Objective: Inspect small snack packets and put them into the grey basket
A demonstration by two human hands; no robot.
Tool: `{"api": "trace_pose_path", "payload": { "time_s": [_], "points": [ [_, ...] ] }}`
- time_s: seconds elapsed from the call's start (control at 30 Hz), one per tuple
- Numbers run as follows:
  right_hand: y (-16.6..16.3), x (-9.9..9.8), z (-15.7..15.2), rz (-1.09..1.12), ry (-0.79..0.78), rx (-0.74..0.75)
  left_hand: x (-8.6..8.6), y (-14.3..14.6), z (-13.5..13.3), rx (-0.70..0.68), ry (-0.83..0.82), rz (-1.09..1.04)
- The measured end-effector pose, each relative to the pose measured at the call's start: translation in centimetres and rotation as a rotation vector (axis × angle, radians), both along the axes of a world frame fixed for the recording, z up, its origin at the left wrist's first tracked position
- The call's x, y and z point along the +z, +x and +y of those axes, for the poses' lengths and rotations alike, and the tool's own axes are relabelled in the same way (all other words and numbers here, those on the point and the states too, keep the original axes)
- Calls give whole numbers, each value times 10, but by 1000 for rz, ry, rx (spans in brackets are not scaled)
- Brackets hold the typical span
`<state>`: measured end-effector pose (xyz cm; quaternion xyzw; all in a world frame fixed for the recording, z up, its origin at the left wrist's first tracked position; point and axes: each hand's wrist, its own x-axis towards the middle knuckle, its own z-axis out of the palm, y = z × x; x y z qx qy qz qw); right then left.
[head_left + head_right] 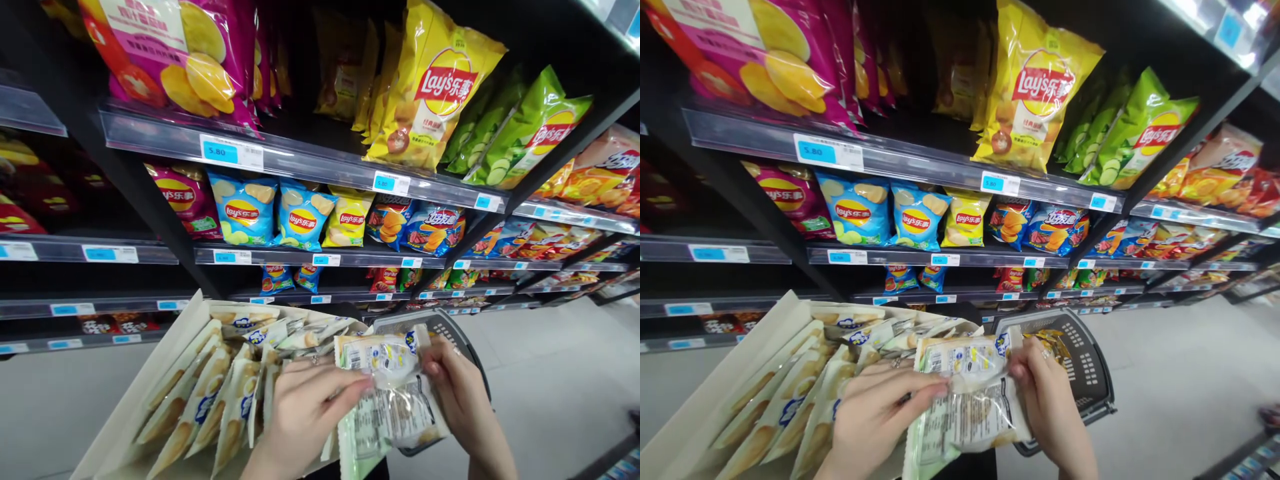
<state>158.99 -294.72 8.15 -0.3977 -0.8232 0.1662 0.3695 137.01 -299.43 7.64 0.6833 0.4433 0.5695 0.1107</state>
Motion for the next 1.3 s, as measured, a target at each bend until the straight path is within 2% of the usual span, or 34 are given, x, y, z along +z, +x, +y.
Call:
{"api": "trace_pose_path", "payload": {
  "time_s": [0.17, 0.27, 0.37, 0.5, 0.6, 0.7, 0.8, 0.87, 1.0, 1.07, 1.17, 1.3],
  "points": [
    [1, -7, -5, 155, 150, -13, 3, 6, -4, 81, -334, -259],
    [-1, -15, -11, 210, 139, -9, 5, 9, -5, 128, -495, -419],
    [-7, -17, -17, 341, 85, -22, 6, 12, -5, 160, -529, -562],
    [-19, -14, -21, 677, 35, -113, 6, 16, -4, 135, -537, -886],
    [-21, -12, -21, 807, -116, -128, 4, 16, -5, 63, -600, -1025],
    [-18, -14, -18, 842, -348, -78, 3, 13, -5, -120, -682, -1074],
    [-12, -17, -13, 825, -421, -57, 2, 9, -4, -312, -740, -998],
    [-9, -18, -9, 790, -445, -64, 1, 6, -3, -326, -746, -812],
    [-4, -16, -4, 642, -587, 64, -1, 4, -1, -59, -613, -406],
    [-3, -14, -5, 566, -605, 45, -1, 5, 0, 7, -503, -289],
    [-1, -11, -7, 532, -545, -54, -1, 3, 2, -78, -406, -186],
    [3, -11, -7, 527, -519, -87, 1, -7, 4, -260, -526, -72]
  ]
}}
